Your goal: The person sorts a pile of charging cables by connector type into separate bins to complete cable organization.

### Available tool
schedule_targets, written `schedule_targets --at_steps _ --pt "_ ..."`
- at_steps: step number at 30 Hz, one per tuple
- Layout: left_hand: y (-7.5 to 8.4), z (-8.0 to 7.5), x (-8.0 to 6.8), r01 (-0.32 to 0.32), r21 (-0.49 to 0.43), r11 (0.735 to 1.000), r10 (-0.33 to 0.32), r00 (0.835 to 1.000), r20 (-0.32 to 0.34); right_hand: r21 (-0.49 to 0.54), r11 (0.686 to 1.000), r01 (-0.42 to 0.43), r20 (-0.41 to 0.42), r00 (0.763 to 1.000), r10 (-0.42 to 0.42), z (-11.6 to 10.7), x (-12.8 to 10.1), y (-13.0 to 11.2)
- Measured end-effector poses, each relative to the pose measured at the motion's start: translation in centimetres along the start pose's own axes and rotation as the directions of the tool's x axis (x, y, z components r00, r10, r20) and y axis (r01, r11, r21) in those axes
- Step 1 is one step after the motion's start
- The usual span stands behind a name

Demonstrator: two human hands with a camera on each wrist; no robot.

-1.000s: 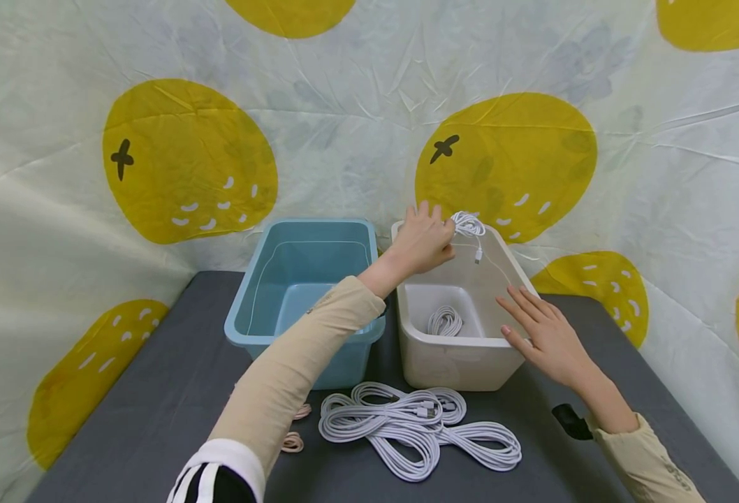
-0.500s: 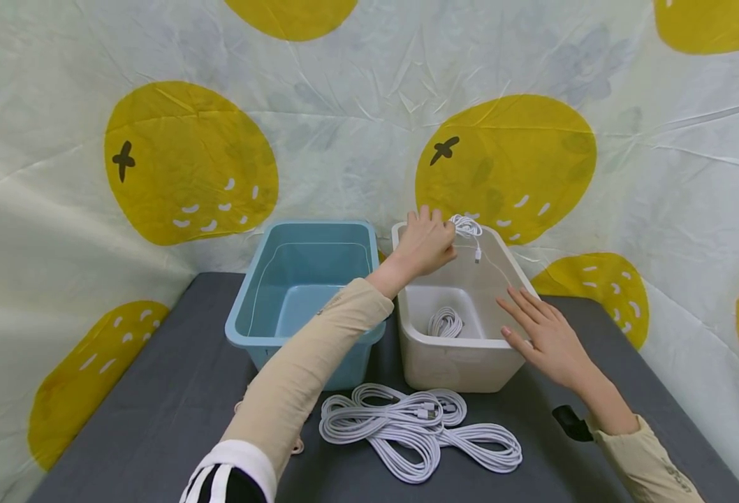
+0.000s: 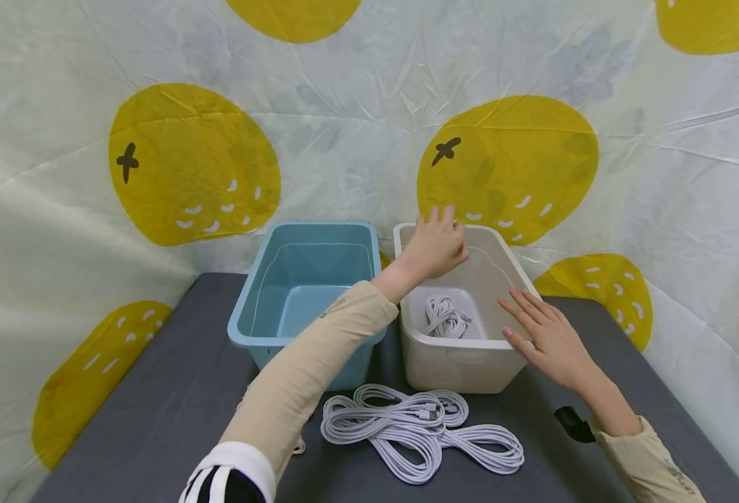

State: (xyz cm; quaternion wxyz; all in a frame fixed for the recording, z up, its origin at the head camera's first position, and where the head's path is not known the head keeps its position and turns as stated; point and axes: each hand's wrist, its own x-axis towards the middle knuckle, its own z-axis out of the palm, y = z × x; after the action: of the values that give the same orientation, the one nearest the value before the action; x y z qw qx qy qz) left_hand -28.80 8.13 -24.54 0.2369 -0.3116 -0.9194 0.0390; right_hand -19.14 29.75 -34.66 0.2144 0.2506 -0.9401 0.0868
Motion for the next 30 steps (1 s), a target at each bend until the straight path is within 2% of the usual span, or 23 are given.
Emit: schedule_targets --at_steps 13,23,30 --pt "0.0 -1.1 -1.6 -0.068 0.026 0.997 0.069 0.996 -0.055 0.002 1.0 0.0 -0.003 1.0 0.0 0.1 -0.1 0.1" --pt "-0.8 -2.2 -3.0 -0.089 0.042 0.995 0.091 0.995 -0.044 0.0 1.0 0.004 -0.006 1.0 -0.004 0.1 0.1 0.2" --pt "-1.3 -2.6 -4.1 -0.128 0.079 0.989 0.135 0.987 -0.089 0.002 1.0 -0.009 0.001 1.0 0.009 0.2 0.1 0.2"
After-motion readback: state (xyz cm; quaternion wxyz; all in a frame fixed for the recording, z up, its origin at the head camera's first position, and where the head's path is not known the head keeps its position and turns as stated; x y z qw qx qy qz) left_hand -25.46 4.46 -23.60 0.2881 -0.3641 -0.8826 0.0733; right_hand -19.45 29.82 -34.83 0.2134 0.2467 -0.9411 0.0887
